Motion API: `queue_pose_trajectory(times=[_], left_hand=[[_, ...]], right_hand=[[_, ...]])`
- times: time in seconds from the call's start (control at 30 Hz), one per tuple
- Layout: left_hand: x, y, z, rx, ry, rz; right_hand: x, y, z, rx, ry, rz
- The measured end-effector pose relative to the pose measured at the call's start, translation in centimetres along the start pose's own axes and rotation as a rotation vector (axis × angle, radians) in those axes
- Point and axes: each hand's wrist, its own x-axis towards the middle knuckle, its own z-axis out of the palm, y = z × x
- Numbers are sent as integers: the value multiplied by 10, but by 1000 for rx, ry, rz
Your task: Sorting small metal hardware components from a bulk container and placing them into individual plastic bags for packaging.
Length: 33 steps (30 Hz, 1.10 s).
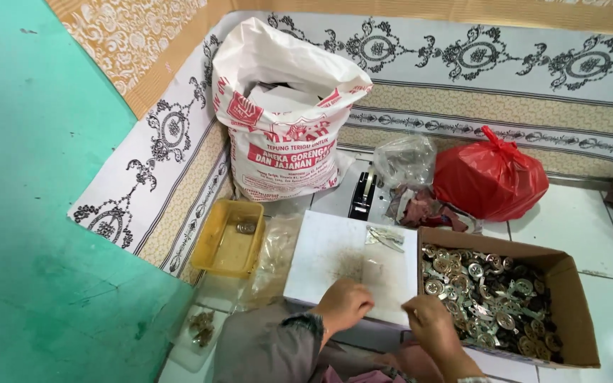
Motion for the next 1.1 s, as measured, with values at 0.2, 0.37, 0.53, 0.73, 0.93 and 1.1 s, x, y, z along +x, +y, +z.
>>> queue_pose_trajectory(times=[0.2,0.37,0.53,0.73,0.93,1.1], left_hand=[[-40,-22,27,-28,-226,-24],[-14,-17,21,-40,-187,-78],[36,-41,49,58,59,-7],[50,-101,97,265,-235,-49],[39,-102,93,340,-273,19],[43,-102,86,354,-328,10]], right_hand=[[-20,-3,5,84,-368,-81],[-7,15,18,-30,-338,-49],[31,37,54,-352,-181,-100],[60,57,82,-550,-375,-135],[49,62,83,-541,-377,-183],[53,65,83,-611,-279,-297]])
